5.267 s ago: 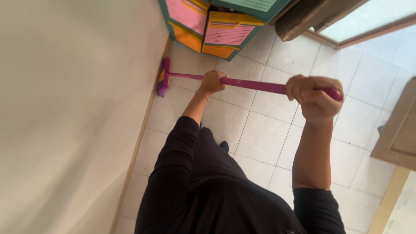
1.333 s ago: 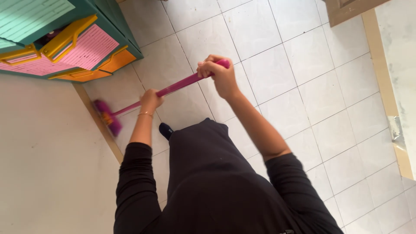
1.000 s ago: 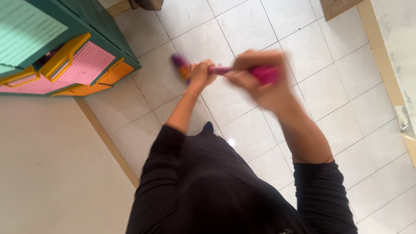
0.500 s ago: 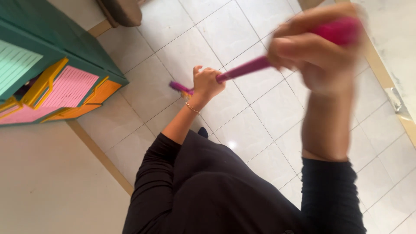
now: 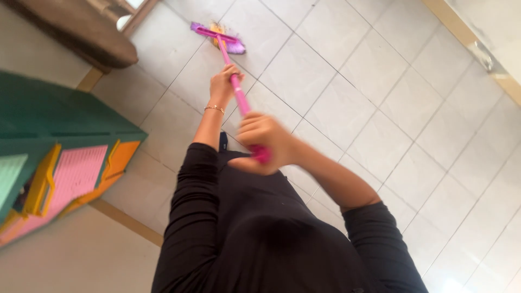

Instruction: The person sweeps a tiled floor with a broom, moving the broom head in short strokes across the tiles and along the base of the walls and furniture.

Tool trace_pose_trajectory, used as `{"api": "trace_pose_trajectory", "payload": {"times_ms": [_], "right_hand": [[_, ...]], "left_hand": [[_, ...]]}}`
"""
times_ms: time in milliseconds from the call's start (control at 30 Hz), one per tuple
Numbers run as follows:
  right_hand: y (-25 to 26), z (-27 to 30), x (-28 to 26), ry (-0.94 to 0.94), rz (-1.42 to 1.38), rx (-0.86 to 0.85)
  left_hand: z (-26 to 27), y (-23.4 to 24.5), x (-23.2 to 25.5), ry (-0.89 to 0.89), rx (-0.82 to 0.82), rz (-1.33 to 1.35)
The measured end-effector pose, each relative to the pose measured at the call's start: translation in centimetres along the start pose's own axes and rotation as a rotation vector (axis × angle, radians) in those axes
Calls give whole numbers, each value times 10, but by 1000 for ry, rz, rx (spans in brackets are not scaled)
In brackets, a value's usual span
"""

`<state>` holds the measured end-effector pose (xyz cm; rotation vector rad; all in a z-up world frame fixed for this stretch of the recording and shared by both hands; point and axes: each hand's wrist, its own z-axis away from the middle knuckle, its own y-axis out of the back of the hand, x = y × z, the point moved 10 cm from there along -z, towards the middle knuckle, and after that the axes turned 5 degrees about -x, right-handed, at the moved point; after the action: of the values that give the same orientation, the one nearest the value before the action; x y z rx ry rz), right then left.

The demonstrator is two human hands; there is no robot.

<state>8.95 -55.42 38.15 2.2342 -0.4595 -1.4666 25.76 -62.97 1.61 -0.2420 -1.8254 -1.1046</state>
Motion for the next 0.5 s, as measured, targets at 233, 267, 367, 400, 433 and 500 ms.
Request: {"api": "trace_pose_trajectory", "payload": {"times_ms": [233, 267, 367, 400, 433, 500], "right_hand": [[181, 117, -84, 289, -457, -513], [193, 139, -98, 135, -353, -524], [192, 158, -94, -90, -375, -324], [186, 151, -83, -123, -438, -218], [179, 141, -71, -153, -500, -111], [157, 126, -24, -398, -460, -69]], "left_hand": [[15, -84, 267, -532, -648, 555], [38, -117, 285, -382, -887, 426], [102, -151, 344, -476, -1090, 476], [114, -168, 348, -426, -1146, 520], [121, -186, 348, -416, -1175, 557], [123, -224, 325, -419, -1172, 597]]}}
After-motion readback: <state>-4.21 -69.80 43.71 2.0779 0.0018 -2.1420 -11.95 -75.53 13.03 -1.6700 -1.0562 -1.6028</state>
